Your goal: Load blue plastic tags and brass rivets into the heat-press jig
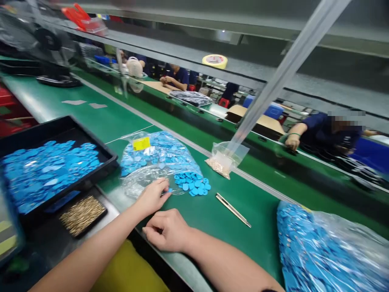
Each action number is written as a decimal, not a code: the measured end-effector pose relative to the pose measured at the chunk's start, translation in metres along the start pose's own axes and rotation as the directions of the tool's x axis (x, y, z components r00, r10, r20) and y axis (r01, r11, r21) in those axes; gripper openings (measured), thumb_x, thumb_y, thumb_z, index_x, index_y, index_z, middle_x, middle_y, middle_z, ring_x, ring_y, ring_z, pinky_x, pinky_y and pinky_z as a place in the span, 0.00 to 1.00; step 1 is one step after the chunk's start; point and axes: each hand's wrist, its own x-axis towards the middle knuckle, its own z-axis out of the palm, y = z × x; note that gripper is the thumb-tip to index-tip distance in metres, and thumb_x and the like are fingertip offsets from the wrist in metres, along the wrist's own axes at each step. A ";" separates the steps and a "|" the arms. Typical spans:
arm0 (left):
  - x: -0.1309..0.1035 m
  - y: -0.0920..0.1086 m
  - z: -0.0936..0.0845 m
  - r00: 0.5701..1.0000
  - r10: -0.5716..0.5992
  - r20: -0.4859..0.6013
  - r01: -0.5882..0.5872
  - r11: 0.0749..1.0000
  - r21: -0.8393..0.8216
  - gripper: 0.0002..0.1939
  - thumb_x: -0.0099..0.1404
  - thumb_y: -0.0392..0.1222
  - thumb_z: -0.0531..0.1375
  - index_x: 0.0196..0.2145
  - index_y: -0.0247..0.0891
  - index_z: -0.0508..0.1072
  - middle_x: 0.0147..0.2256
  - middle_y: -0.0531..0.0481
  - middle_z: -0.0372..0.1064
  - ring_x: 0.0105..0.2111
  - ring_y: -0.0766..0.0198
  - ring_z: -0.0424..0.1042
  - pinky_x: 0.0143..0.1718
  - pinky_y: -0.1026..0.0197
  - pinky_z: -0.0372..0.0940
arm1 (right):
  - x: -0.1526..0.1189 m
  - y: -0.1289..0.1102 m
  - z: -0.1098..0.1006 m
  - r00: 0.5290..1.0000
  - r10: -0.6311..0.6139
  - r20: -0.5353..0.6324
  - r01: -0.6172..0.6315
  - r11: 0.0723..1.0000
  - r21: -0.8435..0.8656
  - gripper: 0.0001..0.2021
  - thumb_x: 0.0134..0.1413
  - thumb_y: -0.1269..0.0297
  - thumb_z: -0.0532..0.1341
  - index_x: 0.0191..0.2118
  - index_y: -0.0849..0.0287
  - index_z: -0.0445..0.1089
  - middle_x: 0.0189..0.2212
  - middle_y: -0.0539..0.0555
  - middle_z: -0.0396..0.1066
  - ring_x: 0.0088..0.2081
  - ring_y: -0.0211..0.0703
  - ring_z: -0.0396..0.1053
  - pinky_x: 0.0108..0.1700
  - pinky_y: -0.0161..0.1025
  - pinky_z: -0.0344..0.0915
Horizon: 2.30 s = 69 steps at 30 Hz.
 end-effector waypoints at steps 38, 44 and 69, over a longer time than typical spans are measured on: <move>-0.054 -0.001 0.022 0.908 0.027 -0.417 0.005 0.997 0.075 0.12 0.67 0.49 0.52 0.41 0.39 0.69 0.38 0.47 0.70 0.30 0.62 0.72 0.33 0.61 0.66 | -0.013 0.049 -0.037 0.865 0.464 -0.192 -0.498 0.747 -0.441 0.10 0.62 0.68 0.51 0.42 0.58 0.70 0.38 0.57 0.71 0.36 0.45 0.69 0.36 0.39 0.65; -0.051 0.008 0.030 0.905 0.058 -0.422 0.076 0.953 0.293 0.12 0.69 0.44 0.50 0.42 0.37 0.68 0.39 0.43 0.69 0.37 0.54 0.71 0.39 0.56 0.65 | -0.024 0.017 -0.024 0.914 0.314 -0.258 -0.397 0.823 -0.405 0.12 0.64 0.63 0.49 0.48 0.55 0.65 0.40 0.54 0.69 0.40 0.42 0.68 0.39 0.37 0.66; -0.057 0.002 0.030 0.950 -0.012 -0.313 0.092 0.966 0.242 0.19 0.71 0.49 0.45 0.48 0.33 0.66 0.42 0.41 0.65 0.43 0.52 0.68 0.43 0.54 0.65 | -0.017 -0.016 0.005 0.989 0.146 -0.006 -0.125 0.825 -0.551 0.11 0.58 0.66 0.51 0.46 0.60 0.60 0.35 0.52 0.66 0.32 0.45 0.65 0.26 0.41 0.64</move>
